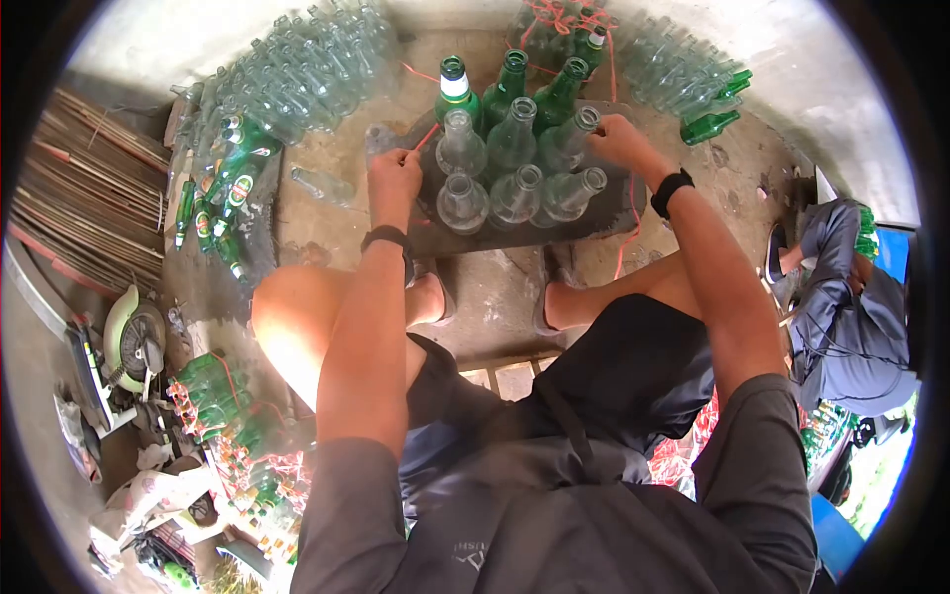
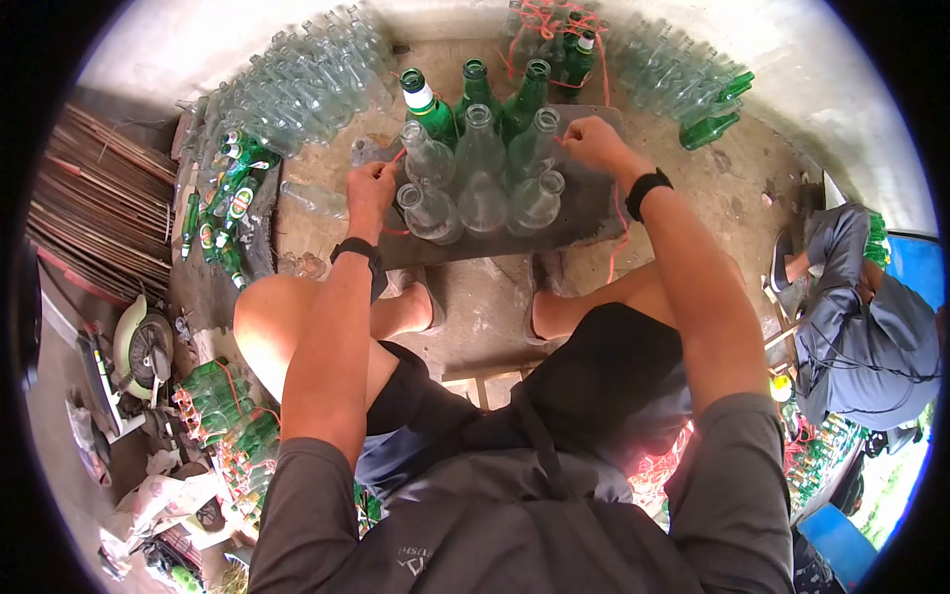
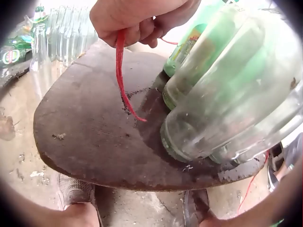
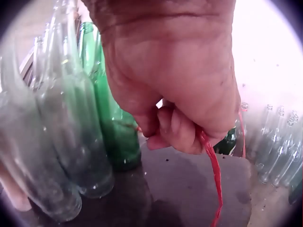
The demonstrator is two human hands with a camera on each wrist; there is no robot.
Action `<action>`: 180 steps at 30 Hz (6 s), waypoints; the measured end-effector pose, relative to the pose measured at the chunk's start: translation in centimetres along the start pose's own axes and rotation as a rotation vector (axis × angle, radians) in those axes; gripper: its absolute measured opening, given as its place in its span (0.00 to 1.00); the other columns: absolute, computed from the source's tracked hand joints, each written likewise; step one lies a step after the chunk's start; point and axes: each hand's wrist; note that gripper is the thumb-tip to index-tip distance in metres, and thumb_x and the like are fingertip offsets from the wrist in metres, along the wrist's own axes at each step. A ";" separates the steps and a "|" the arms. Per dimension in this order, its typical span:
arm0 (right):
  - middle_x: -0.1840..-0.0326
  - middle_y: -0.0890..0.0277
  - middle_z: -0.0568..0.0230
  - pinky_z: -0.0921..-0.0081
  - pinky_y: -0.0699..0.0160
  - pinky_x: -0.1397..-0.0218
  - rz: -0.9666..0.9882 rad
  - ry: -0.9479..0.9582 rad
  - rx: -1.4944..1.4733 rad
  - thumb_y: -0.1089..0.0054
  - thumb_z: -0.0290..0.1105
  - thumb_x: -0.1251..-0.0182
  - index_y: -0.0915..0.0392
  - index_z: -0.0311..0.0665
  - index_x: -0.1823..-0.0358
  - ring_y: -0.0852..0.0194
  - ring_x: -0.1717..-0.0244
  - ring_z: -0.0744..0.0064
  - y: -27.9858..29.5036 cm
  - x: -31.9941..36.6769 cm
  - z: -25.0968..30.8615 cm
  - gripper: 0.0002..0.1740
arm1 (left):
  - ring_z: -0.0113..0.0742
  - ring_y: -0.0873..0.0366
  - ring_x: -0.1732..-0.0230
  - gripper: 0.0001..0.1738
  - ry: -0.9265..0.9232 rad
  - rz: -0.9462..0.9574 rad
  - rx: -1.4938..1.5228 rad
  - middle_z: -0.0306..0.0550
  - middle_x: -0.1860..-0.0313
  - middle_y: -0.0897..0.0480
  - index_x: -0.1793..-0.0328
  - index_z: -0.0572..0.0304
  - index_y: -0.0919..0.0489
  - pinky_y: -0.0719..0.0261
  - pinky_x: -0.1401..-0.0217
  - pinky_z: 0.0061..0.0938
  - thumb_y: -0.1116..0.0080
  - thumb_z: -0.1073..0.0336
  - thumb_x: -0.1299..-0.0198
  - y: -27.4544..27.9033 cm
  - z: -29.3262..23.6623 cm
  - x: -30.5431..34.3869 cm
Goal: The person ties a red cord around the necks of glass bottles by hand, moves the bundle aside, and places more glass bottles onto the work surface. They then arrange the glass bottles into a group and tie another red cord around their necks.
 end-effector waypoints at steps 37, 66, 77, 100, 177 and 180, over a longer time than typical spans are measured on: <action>0.53 0.14 0.43 0.53 0.20 0.41 -0.227 -0.184 -0.201 0.45 0.38 0.31 0.12 0.39 0.53 0.18 0.47 0.38 -6.2 2.5 -0.1 0.16 | 0.41 0.24 0.70 0.18 0.135 0.181 0.108 0.63 0.71 0.17 0.59 0.74 0.15 0.24 0.58 0.41 0.42 0.61 0.36 -1.2 5.8 4.0; 0.44 0.17 0.41 0.51 0.23 0.35 -0.092 -0.139 0.060 0.49 0.39 0.27 0.14 0.38 0.45 0.21 0.39 0.36 -6.0 3.2 -0.4 0.19 | 0.36 0.18 0.78 0.12 0.485 0.359 0.469 0.54 0.68 0.13 0.52 0.69 0.19 0.20 0.76 0.29 0.53 0.69 0.27 -1.2 0.3 12.9; 0.43 0.17 0.43 0.48 0.22 0.37 0.099 -0.147 0.149 0.48 0.41 0.25 0.16 0.38 0.44 0.20 0.41 0.35 -5.7 6.0 1.2 0.19 | 0.38 0.13 0.61 0.12 0.713 0.406 0.697 0.53 0.55 0.12 0.47 0.67 0.19 0.13 0.59 0.36 0.49 0.69 0.28 -2.2 -0.3 14.7; 0.62 0.13 0.54 0.59 0.14 0.57 0.114 -0.309 -0.065 0.50 0.43 0.25 0.16 0.35 0.53 0.14 0.63 0.52 -2.7 9.6 1.9 0.19 | 0.21 0.35 0.76 0.13 0.625 0.500 0.818 0.27 0.75 0.29 0.44 0.58 0.15 0.36 0.67 0.25 0.39 0.63 0.31 -8.0 -3.7 19.2; 0.64 0.12 0.63 0.68 0.14 0.57 0.128 -0.520 -0.682 0.39 0.36 0.32 0.13 0.35 0.52 0.12 0.62 0.71 -6.8 14.8 0.8 0.14 | 0.25 0.29 0.68 0.10 0.647 0.551 1.283 0.38 0.62 0.23 0.41 0.62 0.23 0.26 0.65 0.23 0.48 0.65 0.20 -16.7 -8.3 19.4; 0.67 0.11 0.57 0.66 0.14 0.54 0.000 -0.366 -0.379 0.38 0.35 0.38 0.11 0.35 0.57 0.11 0.61 0.67 -7.9 14.0 0.1 0.14 | 0.24 0.29 0.71 0.05 0.659 0.460 1.287 0.39 0.62 0.21 0.45 0.55 0.23 0.27 0.69 0.23 0.43 0.68 0.23 -16.9 -8.7 19.8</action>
Point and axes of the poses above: each hand's wrist, its own x-axis away from the middle knuckle, its own y-axis out of the back of the hand, z = x × y
